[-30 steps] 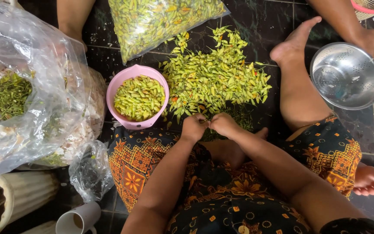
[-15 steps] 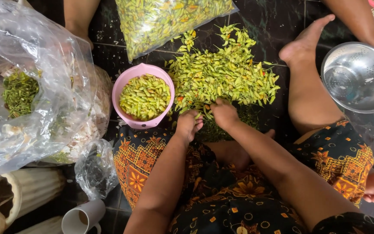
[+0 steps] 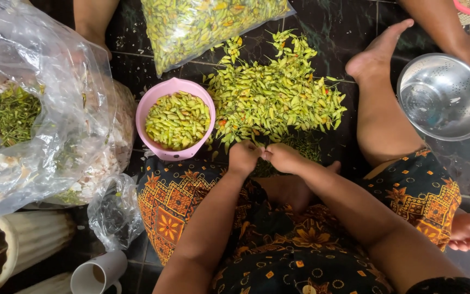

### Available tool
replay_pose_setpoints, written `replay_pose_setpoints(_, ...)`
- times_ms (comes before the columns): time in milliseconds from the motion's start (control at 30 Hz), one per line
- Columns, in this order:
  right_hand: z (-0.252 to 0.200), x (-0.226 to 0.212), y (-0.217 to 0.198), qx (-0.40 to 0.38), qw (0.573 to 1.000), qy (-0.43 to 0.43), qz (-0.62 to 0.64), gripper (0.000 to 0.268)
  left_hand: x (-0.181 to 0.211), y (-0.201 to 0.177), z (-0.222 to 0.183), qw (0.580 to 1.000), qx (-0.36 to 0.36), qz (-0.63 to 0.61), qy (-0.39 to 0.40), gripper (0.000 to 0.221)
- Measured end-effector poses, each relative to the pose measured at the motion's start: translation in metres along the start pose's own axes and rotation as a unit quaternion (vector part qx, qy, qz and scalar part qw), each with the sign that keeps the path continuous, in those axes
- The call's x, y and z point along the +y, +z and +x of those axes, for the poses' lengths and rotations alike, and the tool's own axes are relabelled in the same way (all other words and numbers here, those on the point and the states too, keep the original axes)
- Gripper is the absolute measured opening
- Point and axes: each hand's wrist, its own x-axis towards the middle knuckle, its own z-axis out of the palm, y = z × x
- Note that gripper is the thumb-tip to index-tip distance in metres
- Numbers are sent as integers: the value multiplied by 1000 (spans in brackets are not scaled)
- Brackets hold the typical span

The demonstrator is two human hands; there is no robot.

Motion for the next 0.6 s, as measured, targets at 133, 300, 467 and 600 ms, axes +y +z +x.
replay_pose_setpoints(133,-10,-39,-12,51,983,15,-175,38,28,-5,-21,995,44,38,82,21)
replay_pose_setpoints(300,9,-51,-27,87,993,-26,-76,33,12,-13,1,923,72,-368,-83,36)
replay_pose_setpoints(467,42,-43,-23,111,980,-67,-151,30,14,-34,7,841,61,-527,-108,52)
replay_pose_setpoints(600,71,-11,-9,128,981,-37,-140,24,14,-38,8,815,62,-555,-156,35)
